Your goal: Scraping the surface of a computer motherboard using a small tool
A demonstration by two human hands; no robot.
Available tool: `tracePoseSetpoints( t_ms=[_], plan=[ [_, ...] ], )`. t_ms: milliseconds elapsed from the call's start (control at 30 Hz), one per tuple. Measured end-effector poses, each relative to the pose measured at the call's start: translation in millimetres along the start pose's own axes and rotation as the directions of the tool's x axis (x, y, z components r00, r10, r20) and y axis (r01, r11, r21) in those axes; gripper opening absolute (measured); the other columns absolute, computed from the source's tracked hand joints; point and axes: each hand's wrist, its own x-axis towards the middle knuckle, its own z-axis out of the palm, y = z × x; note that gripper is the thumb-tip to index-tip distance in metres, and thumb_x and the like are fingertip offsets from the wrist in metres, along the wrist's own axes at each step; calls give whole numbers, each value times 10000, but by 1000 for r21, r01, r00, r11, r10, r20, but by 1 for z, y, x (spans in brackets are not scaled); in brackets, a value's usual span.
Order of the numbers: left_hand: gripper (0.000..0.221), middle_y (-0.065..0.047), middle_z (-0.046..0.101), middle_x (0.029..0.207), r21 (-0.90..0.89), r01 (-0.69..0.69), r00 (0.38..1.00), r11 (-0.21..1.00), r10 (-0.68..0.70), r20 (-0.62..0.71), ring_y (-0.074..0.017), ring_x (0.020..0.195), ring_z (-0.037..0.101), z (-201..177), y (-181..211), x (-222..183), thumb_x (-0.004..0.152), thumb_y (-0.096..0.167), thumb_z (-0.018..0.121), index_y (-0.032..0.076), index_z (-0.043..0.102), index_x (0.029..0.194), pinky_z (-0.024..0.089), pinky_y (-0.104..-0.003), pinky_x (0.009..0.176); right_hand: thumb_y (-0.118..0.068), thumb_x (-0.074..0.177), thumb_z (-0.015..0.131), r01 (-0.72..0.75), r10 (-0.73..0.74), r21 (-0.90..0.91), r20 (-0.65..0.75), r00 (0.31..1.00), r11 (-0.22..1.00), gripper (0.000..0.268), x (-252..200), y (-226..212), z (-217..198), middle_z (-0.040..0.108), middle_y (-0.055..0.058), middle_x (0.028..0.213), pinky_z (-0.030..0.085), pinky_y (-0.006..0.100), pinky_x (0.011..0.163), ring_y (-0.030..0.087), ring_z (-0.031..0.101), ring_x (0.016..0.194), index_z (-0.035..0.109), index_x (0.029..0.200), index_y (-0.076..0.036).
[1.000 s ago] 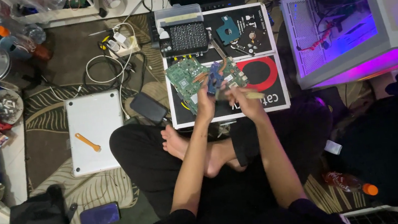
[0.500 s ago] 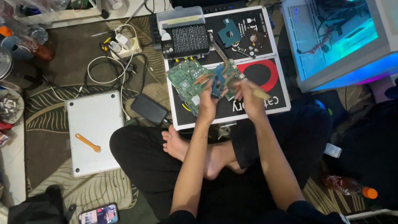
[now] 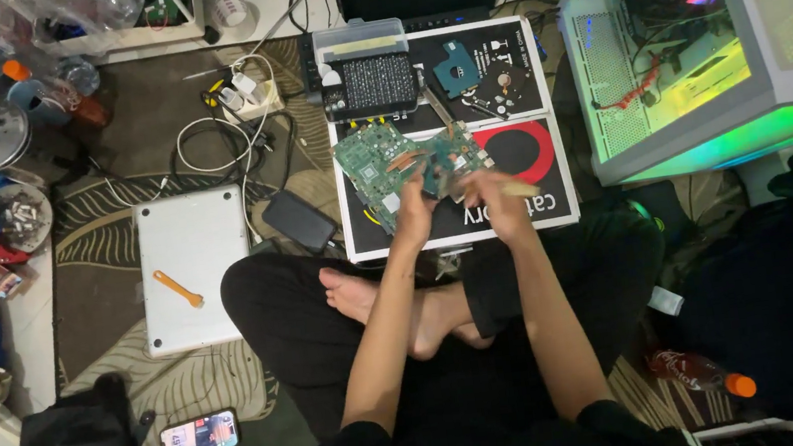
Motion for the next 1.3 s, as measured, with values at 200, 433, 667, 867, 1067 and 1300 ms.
tracePoseSetpoints(
  t_ms=[200,433,667,867,1067,1300],
  plan=[
    [460,-140,472,1530,753,-35,993,658,107,-47,-314,1414,457,78,53,-44,1091,323,443,171,459,1524,358,-426,1209,-217,1040,592,-74,88,159,-86,992,985,281,-6,1,15,681,145,612,511,284,559,220,654,558,780,964,-23],
    [499,-288,551,1430,650,-125,989,750,149,19,-433,1318,532,90,75,-54,1085,303,358,-2,579,1413,390,-500,1170,-305,1103,459,-65,221,402,-357,908,914,360,4,-19,26,643,89,639,464,234,547,146,620,565,685,1036,-33],
    [579,-346,547,1351,513,-206,963,833,78,260,-405,1206,591,54,63,-33,1123,338,263,-29,348,1563,473,-487,1033,-343,1102,460,-6,163,417,-341,926,909,415,1,11,28,616,111,591,473,234,544,170,632,540,709,1081,-12],
    [531,-284,676,1173,494,-176,965,852,50,257,-290,1023,672,60,79,-38,1102,250,263,-43,423,1515,552,-375,942,-275,1079,472,-17,114,338,-267,957,941,372,8,-19,31,628,133,584,489,251,547,195,636,535,724,1019,-8],
    [581,-261,623,1268,410,-14,982,912,-64,175,-252,1142,566,86,99,-56,1090,354,326,-29,398,1522,449,-325,1056,-284,1076,486,-34,167,353,-356,920,935,354,6,-28,43,635,112,622,481,233,504,166,627,505,714,979,-31],
    [780,-91,675,1350,679,449,893,581,-255,-372,-257,1307,598,59,77,-17,880,740,393,178,687,1335,370,-330,1193,-279,1034,505,-81,282,475,-368,886,876,340,3,-34,49,594,108,628,503,237,522,156,610,544,688,943,-8]
  ],
)
